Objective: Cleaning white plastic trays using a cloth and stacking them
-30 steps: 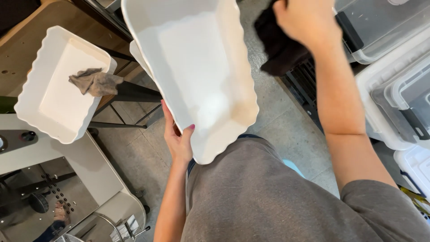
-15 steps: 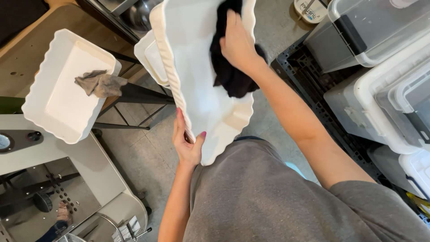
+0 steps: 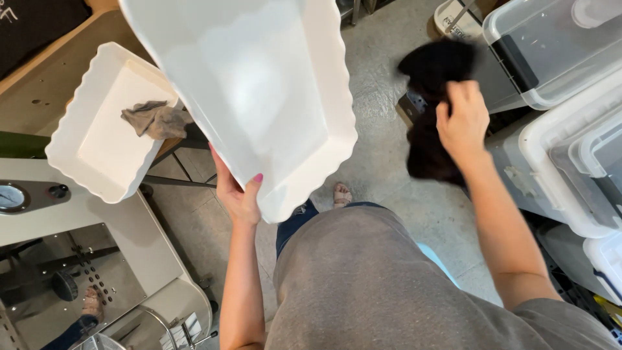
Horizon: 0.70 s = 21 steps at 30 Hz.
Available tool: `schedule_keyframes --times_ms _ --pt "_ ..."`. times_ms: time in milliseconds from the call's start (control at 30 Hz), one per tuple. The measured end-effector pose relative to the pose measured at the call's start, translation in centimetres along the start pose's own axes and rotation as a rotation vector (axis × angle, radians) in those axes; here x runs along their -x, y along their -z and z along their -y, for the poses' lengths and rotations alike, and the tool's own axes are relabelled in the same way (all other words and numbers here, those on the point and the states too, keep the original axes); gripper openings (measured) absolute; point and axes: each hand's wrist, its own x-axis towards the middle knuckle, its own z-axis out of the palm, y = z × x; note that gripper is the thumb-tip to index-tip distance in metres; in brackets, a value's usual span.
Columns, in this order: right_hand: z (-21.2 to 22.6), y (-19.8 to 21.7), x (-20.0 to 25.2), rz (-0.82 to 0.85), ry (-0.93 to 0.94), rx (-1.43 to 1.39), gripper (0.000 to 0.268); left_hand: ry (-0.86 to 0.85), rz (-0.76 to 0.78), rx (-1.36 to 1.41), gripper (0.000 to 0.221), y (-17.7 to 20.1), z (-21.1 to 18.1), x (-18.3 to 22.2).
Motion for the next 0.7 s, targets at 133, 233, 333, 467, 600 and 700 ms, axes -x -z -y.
schedule_keyframes --times_ms 133,233,333,467,600,700 --pt "-3.0 -0.6 3.6 0.844 -0.171 0.242 0.033 0.007 0.019 0.025 0.096 0.7 -0.7 -0.1" --pt "-4.0 -1.9 4.9 0.308 -0.162 0.171 0.026 0.023 0.006 -0.010 0.095 0.6 -0.7 0.1" --pt "-5.7 -4.1 5.3 0.644 -0.348 0.149 0.037 0.026 0.039 0.030 0.096 0.6 -0.2 0.0" --pt "-5.8 -4.2 4.3 0.591 -0.228 0.224 0.041 0.042 0.059 0.025 0.095 0.9 -0.6 0.8" --pt "-0.5 -0.6 0.5 -0.185 0.184 -0.118 0.048 0.029 0.064 0.014 0.094 1.0 0.0 0.6" --pt "1.2 1.2 0.0 0.994 -0.406 -0.157 0.050 0.060 0.060 0.066 0.096 0.6 -1.1 0.1"
